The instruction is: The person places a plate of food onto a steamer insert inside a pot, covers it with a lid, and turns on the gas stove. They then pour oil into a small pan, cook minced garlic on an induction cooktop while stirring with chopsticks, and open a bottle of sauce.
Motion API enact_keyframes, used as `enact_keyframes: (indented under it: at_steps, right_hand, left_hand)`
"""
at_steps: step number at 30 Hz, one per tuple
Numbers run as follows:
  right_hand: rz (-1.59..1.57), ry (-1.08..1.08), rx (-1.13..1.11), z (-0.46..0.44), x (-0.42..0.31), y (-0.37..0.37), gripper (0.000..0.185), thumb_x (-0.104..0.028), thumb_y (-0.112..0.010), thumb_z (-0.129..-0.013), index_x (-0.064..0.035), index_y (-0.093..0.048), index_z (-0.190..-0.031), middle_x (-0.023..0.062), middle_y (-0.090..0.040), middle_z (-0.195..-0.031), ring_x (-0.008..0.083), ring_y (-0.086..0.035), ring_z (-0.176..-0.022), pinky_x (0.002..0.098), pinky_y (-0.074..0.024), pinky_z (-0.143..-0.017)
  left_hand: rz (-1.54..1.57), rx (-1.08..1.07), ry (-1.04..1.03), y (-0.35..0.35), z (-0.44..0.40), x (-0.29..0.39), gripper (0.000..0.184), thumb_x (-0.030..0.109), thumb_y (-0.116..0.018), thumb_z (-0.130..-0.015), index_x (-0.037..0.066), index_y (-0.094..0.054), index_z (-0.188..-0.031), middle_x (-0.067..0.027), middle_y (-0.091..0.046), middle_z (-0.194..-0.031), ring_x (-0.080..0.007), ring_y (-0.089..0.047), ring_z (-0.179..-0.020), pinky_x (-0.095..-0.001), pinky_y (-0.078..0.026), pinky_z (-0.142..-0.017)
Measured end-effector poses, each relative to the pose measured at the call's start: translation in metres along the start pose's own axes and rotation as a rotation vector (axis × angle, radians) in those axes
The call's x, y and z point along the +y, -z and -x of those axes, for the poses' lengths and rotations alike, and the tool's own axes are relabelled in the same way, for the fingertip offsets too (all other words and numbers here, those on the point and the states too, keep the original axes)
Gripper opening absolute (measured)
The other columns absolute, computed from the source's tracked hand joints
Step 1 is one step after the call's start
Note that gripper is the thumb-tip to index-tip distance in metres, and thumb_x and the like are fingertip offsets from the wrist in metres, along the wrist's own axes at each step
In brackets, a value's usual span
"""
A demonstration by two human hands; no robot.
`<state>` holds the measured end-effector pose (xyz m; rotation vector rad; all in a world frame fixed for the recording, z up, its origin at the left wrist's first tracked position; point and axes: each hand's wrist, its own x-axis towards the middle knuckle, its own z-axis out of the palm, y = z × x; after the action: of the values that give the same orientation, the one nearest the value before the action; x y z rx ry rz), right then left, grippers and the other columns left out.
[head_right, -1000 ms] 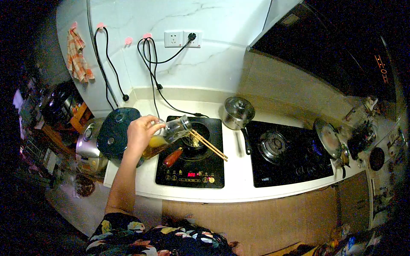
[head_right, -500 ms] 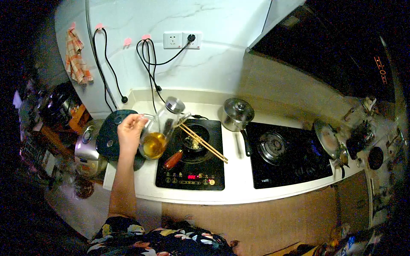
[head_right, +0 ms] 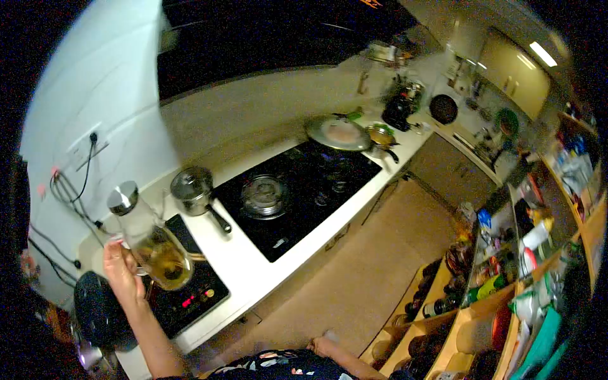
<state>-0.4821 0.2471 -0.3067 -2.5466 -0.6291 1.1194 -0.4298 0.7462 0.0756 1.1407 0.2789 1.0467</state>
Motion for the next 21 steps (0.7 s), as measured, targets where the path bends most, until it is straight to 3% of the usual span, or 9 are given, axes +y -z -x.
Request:
enact_keyframes:
  at_steps: [6,7,13,16,21]
  right_hand:
    - [-0.15,-0.07,-0.087,0.019,0.038,0.01,0.03,-0.035,-0.06,-0.092,-0.0101,-0.071,-0.104,0.0149,-0.071,-0.09,0.0331,-0.067,-0.081,0.0423,-0.0533,-0.073]
    - [-0.189,-0.087,-0.067,0.022,0.048,0.012,0.03,-0.035,-0.06,-0.092,-0.01,-0.071,-0.104,0.0148,-0.071,-0.09,0.0329,-0.067,-0.08,0.0421,-0.0534,-0.073]
    - [-0.506,-0.303,0.268,0.071,0.125,0.02,0.03,-0.035,-0.06,-0.092,-0.0094,-0.072,-0.104,0.0141,-0.071,-0.089,0.0315,-0.067,-0.079,0.0412,-0.0534,-0.072]
    - [-0.624,-0.679,0.488,0.157,0.179,-0.004,0.03,-0.034,-0.06,-0.092,-0.0091,-0.072,-0.103,0.0138,-0.071,-0.088,0.0308,-0.067,-0.078,0.0407,-0.0534,-0.072]
    - [-0.776,-1.763,0.701,0.364,0.207,-0.086,0.029,-0.034,-0.061,-0.092,-0.0086,-0.072,-0.103,0.0132,-0.071,-0.087,0.0297,-0.066,-0.077,0.0399,-0.0534,-0.071]
  left_hand:
    - [0.228,-0.29,0.265,-0.154,0.073,-0.063,0.03,0.035,-0.07,-0.09,0.007,-0.062,-0.097,0.0083,-0.048,-0.064,-0.0001,-0.034,-0.048,-0.0177,-0.022,-0.041]
    - [0.284,-0.416,0.293,-0.181,0.086,-0.069,0.033,0.036,-0.071,-0.088,0.006,-0.062,-0.097,0.0087,-0.046,-0.063,-0.0007,-0.033,-0.048,-0.0181,-0.021,-0.042]
    - [0.339,-0.693,0.477,-0.372,0.196,-0.099,0.038,0.038,-0.066,-0.091,0.003,-0.059,-0.103,0.0065,-0.047,-0.063,0.0005,-0.03,-0.047,-0.0172,-0.02,-0.041]
    - [0.476,-0.817,0.546,-0.459,0.261,-0.113,0.033,0.037,-0.064,-0.094,0.005,-0.059,-0.101,0.0077,-0.042,-0.063,-0.0006,-0.028,-0.047,-0.0178,-0.02,-0.042]
    - [0.562,-0.997,0.659,-0.592,0.367,-0.096,0.023,0.031,-0.063,-0.096,0.008,-0.061,-0.097,0.0084,-0.043,-0.063,-0.0018,-0.03,-0.047,-0.0193,-0.021,-0.042]
